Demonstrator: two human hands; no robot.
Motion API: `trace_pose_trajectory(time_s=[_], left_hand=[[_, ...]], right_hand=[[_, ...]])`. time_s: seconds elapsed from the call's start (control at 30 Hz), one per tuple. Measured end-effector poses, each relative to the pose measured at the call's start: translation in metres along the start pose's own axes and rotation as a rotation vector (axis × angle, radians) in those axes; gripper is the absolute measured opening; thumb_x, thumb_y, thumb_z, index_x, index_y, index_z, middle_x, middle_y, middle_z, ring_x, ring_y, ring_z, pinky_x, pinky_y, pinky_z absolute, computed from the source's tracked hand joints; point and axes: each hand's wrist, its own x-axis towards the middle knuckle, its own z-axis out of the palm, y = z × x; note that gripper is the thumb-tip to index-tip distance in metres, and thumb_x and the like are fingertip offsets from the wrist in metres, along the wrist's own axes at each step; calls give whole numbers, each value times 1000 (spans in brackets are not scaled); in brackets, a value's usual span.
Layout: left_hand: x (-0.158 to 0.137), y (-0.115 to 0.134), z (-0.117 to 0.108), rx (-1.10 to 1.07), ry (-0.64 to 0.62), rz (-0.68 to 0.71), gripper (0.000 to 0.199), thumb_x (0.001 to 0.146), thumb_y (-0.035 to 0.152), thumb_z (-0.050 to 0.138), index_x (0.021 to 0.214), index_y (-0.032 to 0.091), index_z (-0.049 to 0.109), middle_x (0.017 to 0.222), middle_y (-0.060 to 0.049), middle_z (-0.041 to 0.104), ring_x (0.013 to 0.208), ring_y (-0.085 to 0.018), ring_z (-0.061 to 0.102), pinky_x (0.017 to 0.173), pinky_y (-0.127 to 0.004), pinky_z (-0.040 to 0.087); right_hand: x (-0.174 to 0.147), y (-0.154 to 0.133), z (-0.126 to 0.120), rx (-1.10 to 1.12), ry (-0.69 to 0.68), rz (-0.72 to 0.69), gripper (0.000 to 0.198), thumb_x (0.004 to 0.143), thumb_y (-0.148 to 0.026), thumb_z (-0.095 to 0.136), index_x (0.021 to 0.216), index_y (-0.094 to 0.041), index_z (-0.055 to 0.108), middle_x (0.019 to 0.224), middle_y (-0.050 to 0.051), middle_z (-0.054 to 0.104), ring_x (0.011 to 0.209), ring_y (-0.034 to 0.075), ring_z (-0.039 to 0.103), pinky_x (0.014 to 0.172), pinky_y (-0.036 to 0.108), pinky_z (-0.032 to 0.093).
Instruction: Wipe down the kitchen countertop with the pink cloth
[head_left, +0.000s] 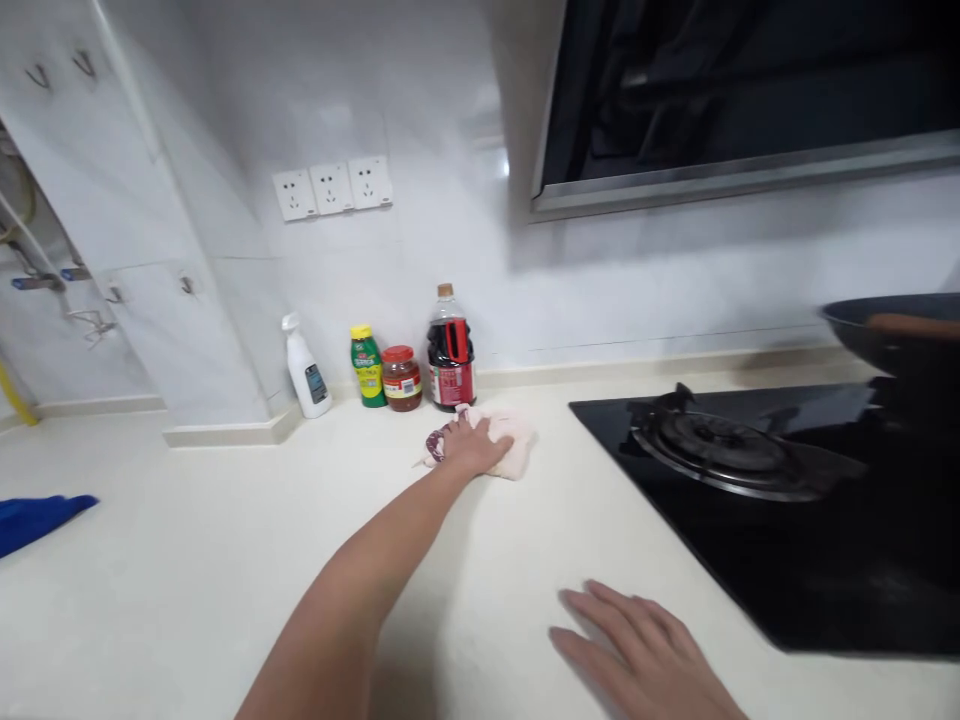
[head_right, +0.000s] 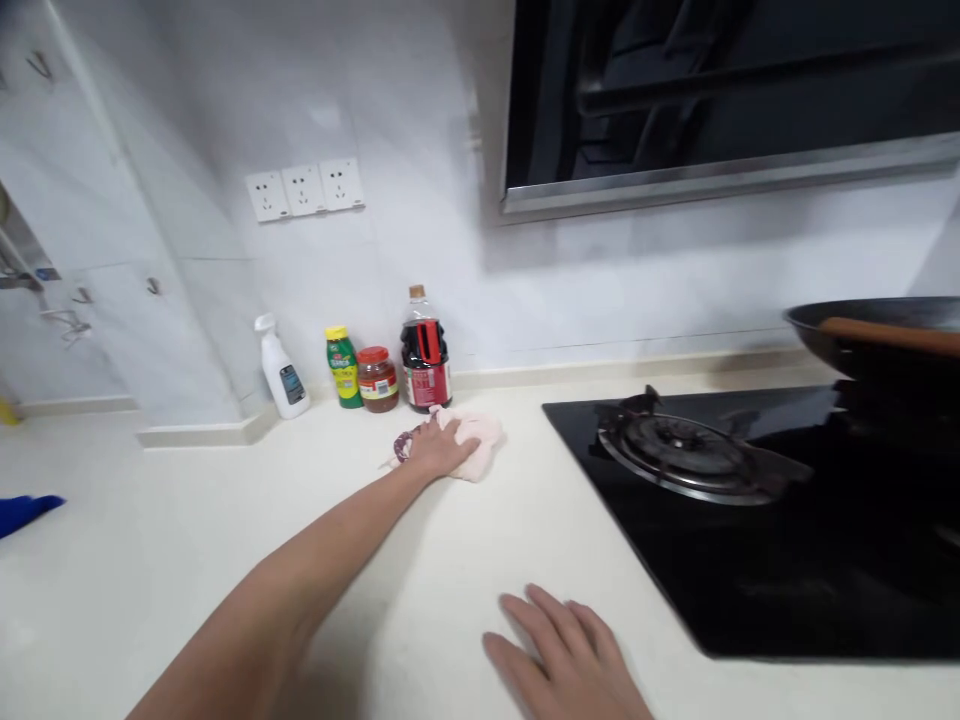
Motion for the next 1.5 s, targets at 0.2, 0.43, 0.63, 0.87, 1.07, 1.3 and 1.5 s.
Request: trace_pose_trajectory(time_s=[0.2,0.43,0.63,0.87,1.07,1.3,1.5], left_hand=[[-16,94,7,-35,-42,134,90,82,83,23,154,31,34,166,-11,27,146,-41,32,117,-56,24],[-94,138,5,-111,-131,358,86,84,81,30,155,32,34,170,-10,16,153,-39,21,122,-54,20],[-187,134,-6,-114,-237,631,72,96,59,33,159,26,24,171,-8,5,156,-33,9,127,-50,13],[-240,103,-29,-323,-443,826,85,81,86,40,154,42,35,172,0,-3,156,-37,1,124,-61,6],[-174,87,-21,-266,-326,710,87,78,90,36,152,44,38,172,1,6,157,-34,7,125,-58,5],[-75,39,-15,-62,-108,285,79,82,85,29,150,46,37,169,1,20,154,-33,20,122,-57,18],[-44,-34,-22,-9,-24,-8,78,84,82,26,152,45,34,166,-7,28,146,-42,32,114,-67,23]], right_hand=[[9,-17,-16,60,54,198,50,86,-62,69,119,-24,65,137,14,56,127,38,51,94,55,52],[8,-28,-17,71,313,278,39,92,-44,62,124,-21,61,145,15,47,136,37,41,108,61,37],[-10,-19,-27,270,467,457,32,103,-45,44,120,-27,63,142,9,50,135,33,43,108,57,41],[-85,70,-52,11,470,660,40,101,-48,39,114,-23,67,127,10,62,123,32,56,111,58,37],[-103,108,-24,-113,275,827,61,98,-62,29,129,-18,59,135,14,57,127,33,51,112,54,39],[-93,110,-18,-281,219,933,72,92,-73,25,124,-19,61,134,15,56,127,36,51,108,55,40],[-89,101,-24,-294,184,974,72,91,-73,23,115,-21,66,129,14,59,123,36,54,105,57,41]])
